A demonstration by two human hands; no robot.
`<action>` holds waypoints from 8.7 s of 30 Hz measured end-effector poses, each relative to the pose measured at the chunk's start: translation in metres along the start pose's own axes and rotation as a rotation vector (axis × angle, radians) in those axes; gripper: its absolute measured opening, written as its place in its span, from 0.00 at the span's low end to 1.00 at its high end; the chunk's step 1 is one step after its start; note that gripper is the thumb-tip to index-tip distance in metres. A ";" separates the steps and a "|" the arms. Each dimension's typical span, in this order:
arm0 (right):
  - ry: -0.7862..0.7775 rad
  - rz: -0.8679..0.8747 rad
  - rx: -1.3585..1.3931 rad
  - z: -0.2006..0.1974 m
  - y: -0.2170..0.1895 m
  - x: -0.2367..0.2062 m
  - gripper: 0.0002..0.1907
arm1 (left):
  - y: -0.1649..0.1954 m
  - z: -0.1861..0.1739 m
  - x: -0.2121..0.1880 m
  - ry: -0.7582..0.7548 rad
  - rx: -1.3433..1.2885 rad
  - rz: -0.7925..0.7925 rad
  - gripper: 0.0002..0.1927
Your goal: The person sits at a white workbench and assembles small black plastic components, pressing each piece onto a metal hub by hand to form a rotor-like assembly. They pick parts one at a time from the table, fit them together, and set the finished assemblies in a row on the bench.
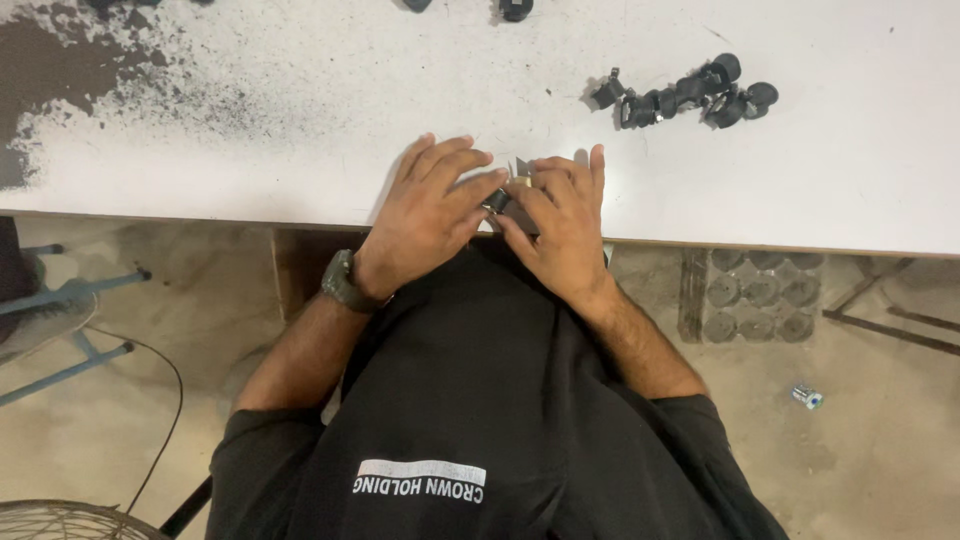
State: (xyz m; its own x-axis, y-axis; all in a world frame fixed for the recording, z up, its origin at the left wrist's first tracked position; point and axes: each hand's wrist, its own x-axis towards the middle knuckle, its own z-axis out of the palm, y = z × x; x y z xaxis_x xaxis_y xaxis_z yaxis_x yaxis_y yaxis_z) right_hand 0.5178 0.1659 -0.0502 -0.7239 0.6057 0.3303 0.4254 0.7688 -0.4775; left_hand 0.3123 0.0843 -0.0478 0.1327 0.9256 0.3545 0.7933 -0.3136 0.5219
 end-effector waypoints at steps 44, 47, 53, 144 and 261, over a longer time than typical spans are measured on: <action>0.192 -0.095 0.144 0.029 0.001 -0.028 0.16 | 0.012 0.035 -0.022 0.285 0.018 -0.123 0.07; 0.185 -0.109 0.146 0.030 0.001 -0.028 0.16 | 0.012 0.036 -0.023 0.334 0.038 -0.061 0.06; 0.192 -0.095 0.147 0.030 -0.001 -0.027 0.16 | 0.007 0.035 -0.022 0.326 0.204 0.108 0.07; 0.212 -0.099 0.175 0.029 0.001 -0.034 0.15 | 0.020 0.021 -0.008 0.203 -0.494 -0.373 0.06; 0.242 -0.131 0.159 0.028 0.009 -0.032 0.16 | 0.018 0.033 -0.008 0.228 -0.057 -0.220 0.07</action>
State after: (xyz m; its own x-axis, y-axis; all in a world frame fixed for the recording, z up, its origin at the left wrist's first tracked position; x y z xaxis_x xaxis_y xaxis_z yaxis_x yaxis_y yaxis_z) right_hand 0.5297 0.1471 -0.0877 -0.6084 0.5496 0.5726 0.2328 0.8133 -0.5332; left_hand 0.3448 0.0778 -0.0668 -0.1805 0.9031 0.3897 0.7525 -0.1283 0.6459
